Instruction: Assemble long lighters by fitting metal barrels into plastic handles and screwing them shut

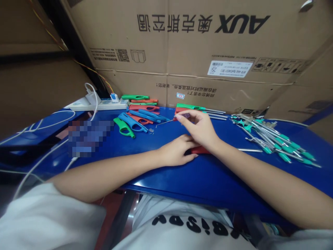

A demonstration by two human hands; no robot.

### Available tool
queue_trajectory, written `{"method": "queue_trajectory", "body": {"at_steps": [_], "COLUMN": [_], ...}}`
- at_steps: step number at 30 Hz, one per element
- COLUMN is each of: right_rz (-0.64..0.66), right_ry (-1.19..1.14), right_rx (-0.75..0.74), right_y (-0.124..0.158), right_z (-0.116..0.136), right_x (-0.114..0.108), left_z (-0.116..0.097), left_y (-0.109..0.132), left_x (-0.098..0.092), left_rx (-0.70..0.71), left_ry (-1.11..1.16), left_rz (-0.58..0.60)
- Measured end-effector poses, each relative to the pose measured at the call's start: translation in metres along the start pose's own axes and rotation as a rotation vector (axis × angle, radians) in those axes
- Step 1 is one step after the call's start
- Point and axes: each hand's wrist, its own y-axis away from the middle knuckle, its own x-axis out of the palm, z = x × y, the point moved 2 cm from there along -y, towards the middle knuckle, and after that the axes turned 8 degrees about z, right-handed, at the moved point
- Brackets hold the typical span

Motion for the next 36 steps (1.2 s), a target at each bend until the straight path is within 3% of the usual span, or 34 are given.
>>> {"method": "queue_trajectory", "body": {"at_steps": [3,5,13,17,25,31,36], "right_rz": [-0.116,-0.198,-0.424,-0.408,-0.376,-0.358,-0.34], "right_ry": [-0.065,-0.145,-0.303,-0.291,-0.205,-0.211,-0.15], "right_rx": [0.071,0.117,0.146,0.14,0.129,0.111,0.097], "right_y": [0.009,0.016,0.035,0.038,0.04,0.04,0.04], "right_z": [0.003,0.004,-0.006,-0.01,-0.017,-0.017,-0.015], "right_x": [-0.017,-0.03,-0.075,-0.076,-0.073,-0.073,-0.075], "left_z": [-0.003,-0.003,0.003,0.001,0.007,0.008,0.01], "left_y": [-0.001,-0.002,-0.006,-0.006,-0.005,-0.005,-0.003], "left_x": [-0.004,-0.007,-0.018,-0.027,-0.029,-0.029,-0.029], "left_rx": [-0.043,-0.099,-0.469,-0.575,-0.716,-0.668,-0.607], "left_ry": [0.004,0.09,1.079,1.351,1.469,1.423,1.22], "left_rz": [-0.012,-0.082,-0.465,-0.476,-0.488,-0.522,-0.518]}}
